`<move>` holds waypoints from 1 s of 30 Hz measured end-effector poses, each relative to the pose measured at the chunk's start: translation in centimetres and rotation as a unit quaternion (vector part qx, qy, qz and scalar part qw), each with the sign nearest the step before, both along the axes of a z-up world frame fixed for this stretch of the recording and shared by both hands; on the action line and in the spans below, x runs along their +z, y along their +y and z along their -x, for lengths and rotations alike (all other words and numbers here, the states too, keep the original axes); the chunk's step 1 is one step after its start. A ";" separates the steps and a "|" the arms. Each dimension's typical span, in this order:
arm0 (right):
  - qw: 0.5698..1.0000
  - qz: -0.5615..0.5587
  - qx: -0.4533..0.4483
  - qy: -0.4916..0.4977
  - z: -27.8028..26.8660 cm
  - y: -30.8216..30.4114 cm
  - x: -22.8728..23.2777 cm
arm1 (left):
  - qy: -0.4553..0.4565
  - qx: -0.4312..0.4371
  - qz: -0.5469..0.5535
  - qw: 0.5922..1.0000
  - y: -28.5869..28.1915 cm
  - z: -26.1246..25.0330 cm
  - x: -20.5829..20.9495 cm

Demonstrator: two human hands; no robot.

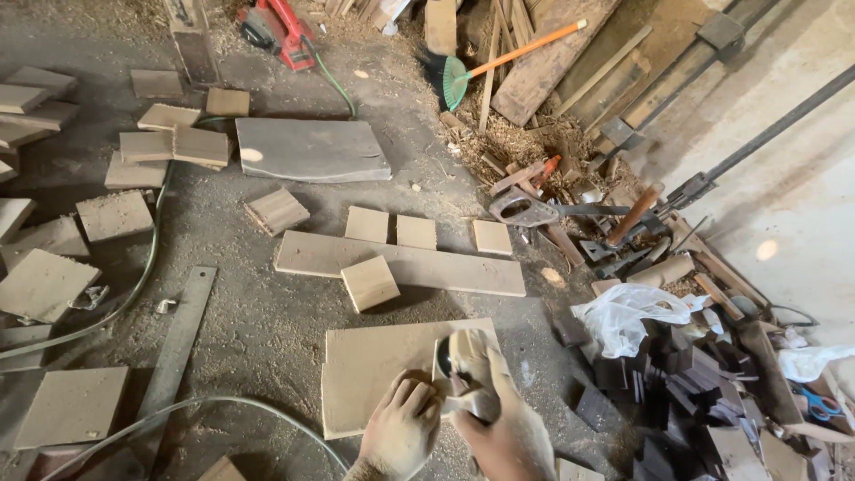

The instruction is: Sanding the edges of wooden boards using a handheld angle grinder

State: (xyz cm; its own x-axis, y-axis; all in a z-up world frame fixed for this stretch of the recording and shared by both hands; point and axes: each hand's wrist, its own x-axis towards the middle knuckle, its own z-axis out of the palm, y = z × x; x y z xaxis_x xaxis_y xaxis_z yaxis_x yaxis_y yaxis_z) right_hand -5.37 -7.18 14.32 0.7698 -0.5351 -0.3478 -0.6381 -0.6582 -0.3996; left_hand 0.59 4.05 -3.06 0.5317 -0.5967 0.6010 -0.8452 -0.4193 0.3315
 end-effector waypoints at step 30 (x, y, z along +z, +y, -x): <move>0.933 -0.115 0.006 -0.342 8.0 -9.2 -3.4 | 0.074 0.023 -0.050 0.996 -2.6 -1.4 1.6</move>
State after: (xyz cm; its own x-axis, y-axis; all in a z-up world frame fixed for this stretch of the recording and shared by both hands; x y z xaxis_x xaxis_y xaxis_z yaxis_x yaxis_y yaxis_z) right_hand -13.39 -16.41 10.87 0.8589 -0.4972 0.1229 -0.1753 -0.5108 -0.8416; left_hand 1.95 1.47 -1.50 0.6376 -0.6227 0.4535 -0.7698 -0.4926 0.4058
